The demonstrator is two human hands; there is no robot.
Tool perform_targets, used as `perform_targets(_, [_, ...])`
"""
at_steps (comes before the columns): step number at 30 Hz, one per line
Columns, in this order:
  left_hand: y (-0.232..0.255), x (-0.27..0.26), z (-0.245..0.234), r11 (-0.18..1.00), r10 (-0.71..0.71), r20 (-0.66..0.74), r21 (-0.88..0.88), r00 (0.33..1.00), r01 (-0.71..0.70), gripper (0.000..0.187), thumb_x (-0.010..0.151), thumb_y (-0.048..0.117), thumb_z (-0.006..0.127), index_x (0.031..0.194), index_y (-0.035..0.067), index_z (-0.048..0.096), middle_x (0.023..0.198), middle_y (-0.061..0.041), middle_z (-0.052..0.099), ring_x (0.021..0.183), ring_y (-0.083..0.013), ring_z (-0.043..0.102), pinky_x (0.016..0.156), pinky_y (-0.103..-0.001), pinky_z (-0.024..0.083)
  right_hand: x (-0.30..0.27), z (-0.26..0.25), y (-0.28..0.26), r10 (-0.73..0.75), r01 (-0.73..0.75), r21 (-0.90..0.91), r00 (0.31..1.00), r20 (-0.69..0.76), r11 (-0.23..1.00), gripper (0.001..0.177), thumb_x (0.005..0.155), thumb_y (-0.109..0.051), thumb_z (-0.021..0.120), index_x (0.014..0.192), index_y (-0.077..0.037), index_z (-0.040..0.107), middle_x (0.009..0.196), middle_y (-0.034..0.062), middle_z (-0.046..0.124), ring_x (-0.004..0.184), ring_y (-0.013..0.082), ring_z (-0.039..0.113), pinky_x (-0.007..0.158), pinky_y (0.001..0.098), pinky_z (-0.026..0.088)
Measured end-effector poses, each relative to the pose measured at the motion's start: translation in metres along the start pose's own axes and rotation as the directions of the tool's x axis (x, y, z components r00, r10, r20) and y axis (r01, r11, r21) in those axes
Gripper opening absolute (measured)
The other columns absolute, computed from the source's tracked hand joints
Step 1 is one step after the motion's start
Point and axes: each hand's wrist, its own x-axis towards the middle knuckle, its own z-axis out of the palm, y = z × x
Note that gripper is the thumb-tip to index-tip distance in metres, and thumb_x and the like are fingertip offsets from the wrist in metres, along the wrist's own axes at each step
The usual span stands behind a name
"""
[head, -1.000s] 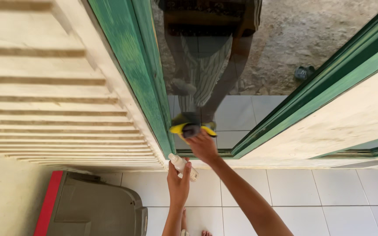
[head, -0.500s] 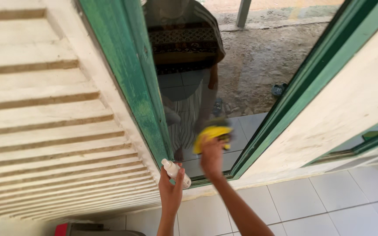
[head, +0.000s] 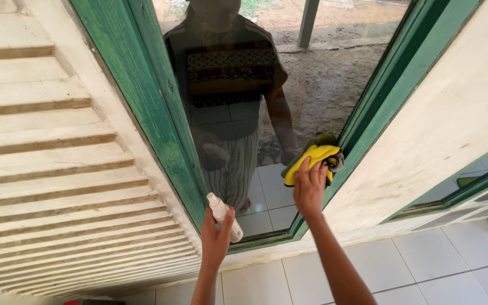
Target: The person cleans a glass door by spraying a cleaning solution and wiping the surface with a yellow cloth. They repeatedly spray and wipe different sections of the glass, moving from the lower to the upper parts of the door.
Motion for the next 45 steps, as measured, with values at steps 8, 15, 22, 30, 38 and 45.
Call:
perform_targets(8, [0.008,0.01,0.002,0.999,-0.009,-0.048,0.031,0.999,0.011,0.035,0.094,0.034,0.067,0.11,0.003,0.064,0.09,-0.008,0.074,0.081,-0.0175,0.071,0.071,-0.032,0.055,-0.034,0.028,-0.108,-0.497,0.436,0.263,0.832,0.248,0.861,0.064,0.084,-0.014,0.061,0.146,-0.027,0.054,0.137,0.0095,0.059,0.131,0.0373,0.054,0.112,0.0676,0.031])
perform_targets(15, [0.017,0.003,-0.008,0.998,0.015,-0.065,0.055,0.998,-0.011,0.034,0.095,0.034,0.067,0.108,0.003,0.064,0.088,-0.009,0.074,0.08,-0.0178,0.07,0.072,-0.032,0.055,0.046,-0.035,-0.054,-0.122,0.266,-0.012,0.479,0.87,0.964,0.06,0.106,-0.017,0.045,0.159,-0.045,0.041,0.133,0.0121,0.057,0.111,0.0276,0.059,0.106,0.0541,0.04])
perform_targets(22, [0.023,0.003,-0.01,0.999,0.019,-0.073,0.039,0.997,-0.016,0.032,0.096,0.033,0.067,0.107,0.003,0.063,0.086,-0.009,0.071,0.078,-0.0176,0.068,0.071,-0.032,0.054,0.114,-0.023,-0.109,-0.39,0.381,-0.084,0.909,-0.151,0.921,0.054,0.096,-0.028,0.065,0.149,-0.029,0.052,0.139,0.016,0.051,0.125,0.0386,0.048,0.106,0.072,0.034])
perform_targets(30, [0.027,-0.008,-0.028,0.999,0.02,-0.128,0.034,0.992,-0.015,0.032,0.097,0.034,0.066,0.109,0.004,0.063,0.087,-0.007,0.072,0.079,-0.0154,0.068,0.07,-0.031,0.054,-0.03,0.025,-0.097,-0.759,0.719,0.242,0.61,0.23,0.651,0.049,0.085,-0.02,0.069,0.133,-0.028,0.067,0.127,-0.0063,0.065,0.122,0.0176,0.058,0.112,0.0438,0.041])
perform_targets(38, [0.026,-0.017,-0.03,0.999,-0.025,-0.113,0.037,0.993,0.03,0.032,0.096,0.033,0.067,0.106,0.003,0.063,0.084,-0.008,0.071,0.077,-0.0157,0.068,0.069,-0.032,0.054,0.128,-0.058,-0.116,-0.548,0.55,-0.037,0.82,-0.164,0.834,0.042,0.107,-0.036,0.059,0.149,-0.038,0.058,0.133,0.0037,0.059,0.124,0.0305,0.053,0.111,0.0626,0.036])
perform_targets(45, [0.021,-0.02,-0.032,0.998,-0.042,-0.117,0.044,0.992,0.047,0.032,0.096,0.032,0.067,0.108,0.003,0.064,0.086,-0.008,0.072,0.079,-0.0156,0.068,0.07,-0.032,0.054,0.051,0.015,-0.175,-0.648,0.648,0.058,0.761,-0.027,0.759,0.05,0.097,-0.034,0.062,0.147,-0.026,0.059,0.131,0.0098,0.057,0.124,0.032,0.054,0.105,0.0652,0.039])
